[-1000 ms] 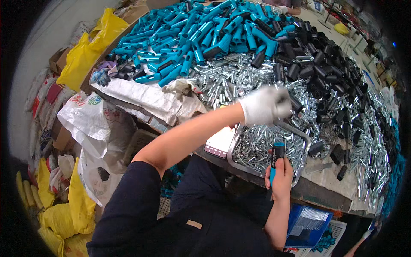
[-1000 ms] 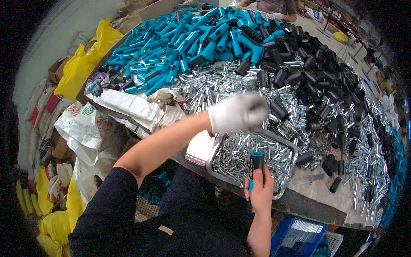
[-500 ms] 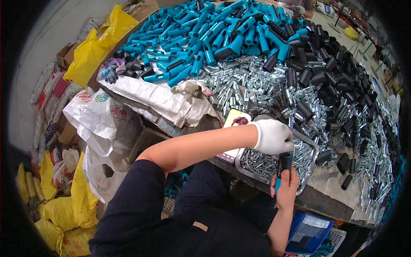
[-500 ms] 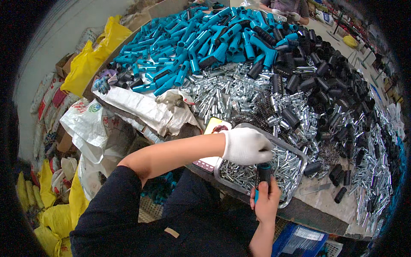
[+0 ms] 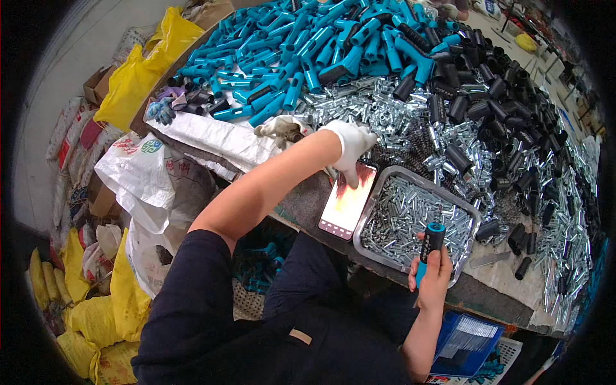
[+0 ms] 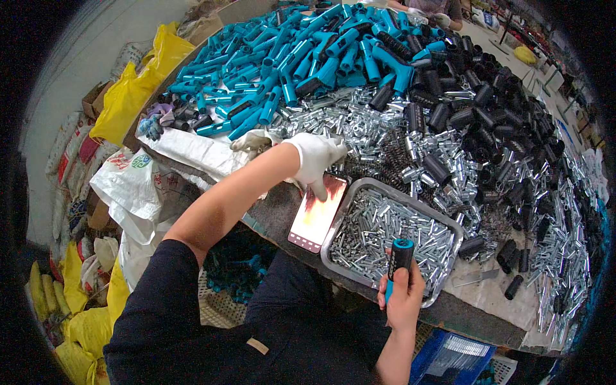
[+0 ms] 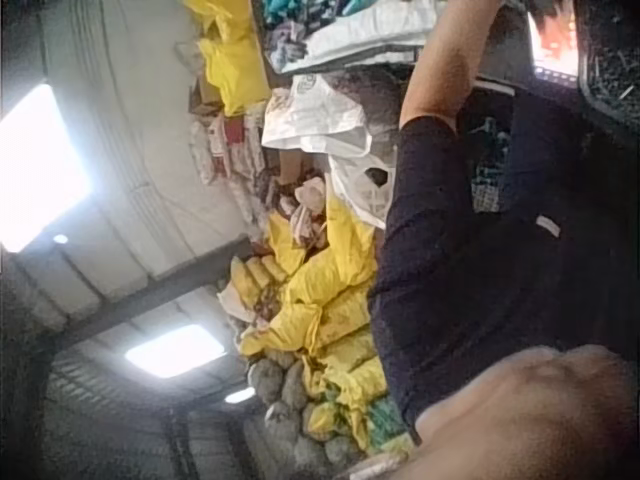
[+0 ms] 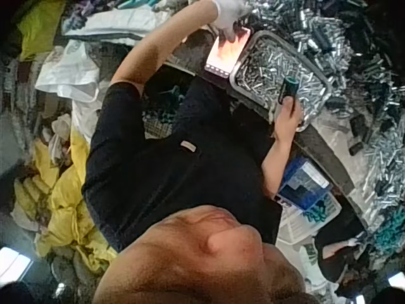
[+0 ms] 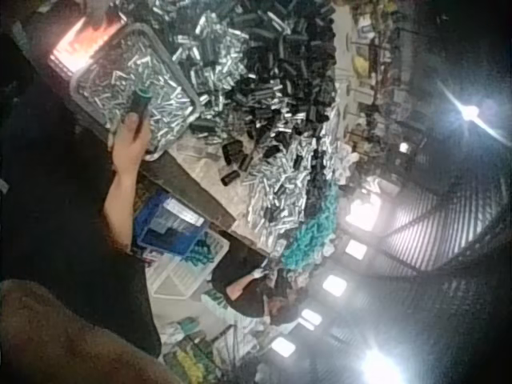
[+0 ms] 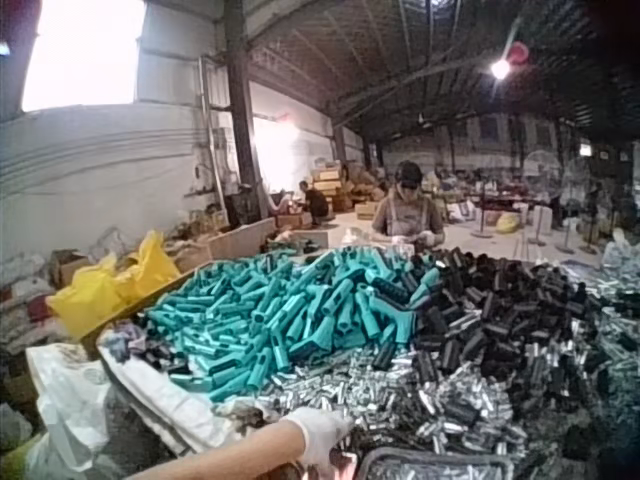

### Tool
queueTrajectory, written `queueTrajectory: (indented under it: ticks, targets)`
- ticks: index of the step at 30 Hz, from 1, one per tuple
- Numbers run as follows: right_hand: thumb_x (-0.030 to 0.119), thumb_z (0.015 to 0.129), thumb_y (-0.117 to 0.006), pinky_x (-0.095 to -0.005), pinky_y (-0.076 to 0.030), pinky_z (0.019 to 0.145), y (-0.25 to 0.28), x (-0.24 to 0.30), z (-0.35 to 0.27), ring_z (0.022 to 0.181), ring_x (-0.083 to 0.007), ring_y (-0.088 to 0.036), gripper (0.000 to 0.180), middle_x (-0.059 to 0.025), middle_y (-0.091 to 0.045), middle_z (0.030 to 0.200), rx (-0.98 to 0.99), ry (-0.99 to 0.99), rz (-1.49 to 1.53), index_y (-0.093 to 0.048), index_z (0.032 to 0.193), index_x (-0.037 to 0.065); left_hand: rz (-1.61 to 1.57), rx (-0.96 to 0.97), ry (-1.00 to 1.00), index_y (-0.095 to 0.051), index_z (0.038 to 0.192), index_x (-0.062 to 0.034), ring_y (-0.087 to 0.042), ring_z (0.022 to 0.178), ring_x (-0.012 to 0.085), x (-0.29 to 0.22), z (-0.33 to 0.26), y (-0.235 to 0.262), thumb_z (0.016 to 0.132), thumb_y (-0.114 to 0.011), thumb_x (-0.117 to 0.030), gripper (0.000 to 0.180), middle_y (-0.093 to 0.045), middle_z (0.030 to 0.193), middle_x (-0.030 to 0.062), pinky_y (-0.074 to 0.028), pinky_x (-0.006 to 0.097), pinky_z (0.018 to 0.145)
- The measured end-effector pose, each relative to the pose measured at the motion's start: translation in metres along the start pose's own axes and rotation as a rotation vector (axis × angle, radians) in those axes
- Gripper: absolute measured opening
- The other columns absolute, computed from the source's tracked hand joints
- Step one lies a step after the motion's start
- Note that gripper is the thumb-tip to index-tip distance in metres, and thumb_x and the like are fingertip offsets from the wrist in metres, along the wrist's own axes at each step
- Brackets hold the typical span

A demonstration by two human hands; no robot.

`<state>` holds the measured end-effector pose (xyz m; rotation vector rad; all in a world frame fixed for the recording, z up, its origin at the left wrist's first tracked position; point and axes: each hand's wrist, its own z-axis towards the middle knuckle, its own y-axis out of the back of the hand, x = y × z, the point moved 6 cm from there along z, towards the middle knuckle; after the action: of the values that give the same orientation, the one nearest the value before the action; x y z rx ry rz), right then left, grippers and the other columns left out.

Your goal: Assembling plastic handles with metal bolts at a workbench.

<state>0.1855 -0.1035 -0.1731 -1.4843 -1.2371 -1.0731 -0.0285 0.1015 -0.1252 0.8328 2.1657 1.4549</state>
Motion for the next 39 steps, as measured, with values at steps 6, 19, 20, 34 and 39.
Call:
queueTrajectory:
  ticks: [6,19,20,34,39]
  targets:
    - [0.043,0.1,-0.046,-0.0216,-0.033,0.036,0.002,0.002,-0.001,0.041,-0.0074,-0.042,0.049,-0.0038,-0.049,0.062,0.009,-0.035,0.023,-0.051,0.124,0.001,-0.206,-0.469,0.265,-0.061,0.102,-0.0115,-0.065,0.092,0.0341,0.063,0.016,0.033,0.088,-0.055,-0.035,0.028,-0.067,0.096,0.0139,-0.051,0.045,0.078]
    - [0.045,0.1,-0.044,-0.0215,-0.033,0.035,-0.003,0.003,-0.002,0.04,-0.0077,-0.042,0.049,-0.0042,-0.05,0.061,-0.027,-0.007,-0.005,-0.052,0.123,0.002,-0.329,-0.756,0.727,-0.054,0.117,-0.007,-0.055,0.118,0.0345,0.149,0.063,0.038,0.084,-0.064,-0.045,0.051,-0.058,0.124,0.0201,-0.048,0.044,0.094]
    - [0.045,0.1,-0.044,-0.0214,-0.033,0.035,-0.002,0.003,-0.002,0.04,-0.0076,-0.042,0.049,-0.0041,-0.05,0.061,-0.033,0.002,-0.014,-0.052,0.122,0.002,-0.312,-0.755,0.741,-0.054,0.116,-0.0062,-0.054,0.118,0.035,0.149,0.064,0.039,0.084,-0.064,-0.044,0.05,-0.06,0.12,0.0211,-0.049,0.044,0.093]
    - [0.037,0.102,-0.043,-0.0213,-0.033,0.036,-0.005,0.014,-0.003,0.041,-0.0068,-0.042,0.042,-0.0031,-0.05,0.062,0.021,-0.014,-0.082,-0.052,0.124,0.002,-0.449,-0.622,-0.352,-0.062,0.11,-0.0034,-0.067,0.081,0.0293,-0.011,-0.054,0.091,0.067,-0.078,-0.032,0.054,-0.068,0.09,0.0155,-0.053,0.037,0.076]
    - [0.04,0.095,-0.058,-0.0198,-0.036,0.042,-0.012,0.019,-0.011,0.047,-0.005,-0.046,0.047,0.0002,-0.051,0.063,0.102,-0.052,-0.179,-0.054,0.117,-0.001,-0.588,-0.187,-0.199,-0.065,0.102,-0.0032,-0.066,0.082,0.0237,-0.04,-0.08,0.085,0.063,-0.079,-0.022,0.046,-0.067,0.088,0.0115,-0.052,0.034,0.073]
